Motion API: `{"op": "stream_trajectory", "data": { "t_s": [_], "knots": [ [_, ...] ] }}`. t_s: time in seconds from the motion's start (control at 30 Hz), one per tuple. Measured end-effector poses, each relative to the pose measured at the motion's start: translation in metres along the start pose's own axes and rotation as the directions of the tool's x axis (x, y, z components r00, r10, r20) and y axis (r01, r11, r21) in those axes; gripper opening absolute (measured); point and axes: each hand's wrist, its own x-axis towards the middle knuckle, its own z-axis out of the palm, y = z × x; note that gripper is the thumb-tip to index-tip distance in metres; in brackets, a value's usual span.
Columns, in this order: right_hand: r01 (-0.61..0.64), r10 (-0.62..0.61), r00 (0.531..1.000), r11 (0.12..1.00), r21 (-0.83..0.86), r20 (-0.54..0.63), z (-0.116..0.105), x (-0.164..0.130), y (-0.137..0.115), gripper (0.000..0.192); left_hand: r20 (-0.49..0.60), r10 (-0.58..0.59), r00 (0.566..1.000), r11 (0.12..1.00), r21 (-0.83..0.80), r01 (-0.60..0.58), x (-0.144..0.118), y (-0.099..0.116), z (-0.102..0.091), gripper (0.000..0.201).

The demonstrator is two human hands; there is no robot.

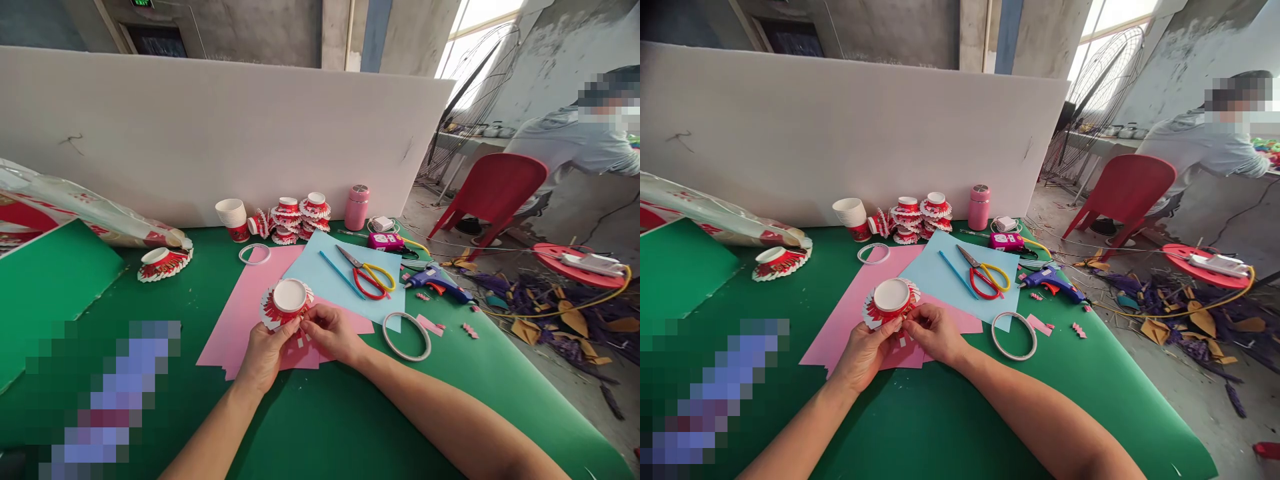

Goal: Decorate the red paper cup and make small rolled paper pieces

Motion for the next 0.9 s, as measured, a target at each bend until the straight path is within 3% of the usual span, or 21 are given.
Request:
{"op": "stream_trajectory", "data": {
  "t_s": [0.27,0.67,0.9],
  "knots": [
    [0.016,-0.017,1.000,0.998,-0.065,-0.019,0.0008,-0.0012,-0.0010,0.034,-0.029,0.104,0.994,0.993,0.067,-0.101,0.0014,-0.0064,-0.0015,0.033],
    [0.057,-0.065,0.997,0.984,-0.170,-0.045,0.0030,-0.0041,-0.0057,0.025,-0.082,0.121,0.989,0.984,0.143,-0.108,0.0027,-0.0087,-0.0038,0.037],
    [0.131,-0.150,0.988,0.946,-0.296,-0.044,0.0017,-0.0043,-0.0050,0.022,-0.091,0.144,0.985,0.990,0.019,-0.143,0.0053,-0.0061,-0.0018,0.035]
  ]
}}
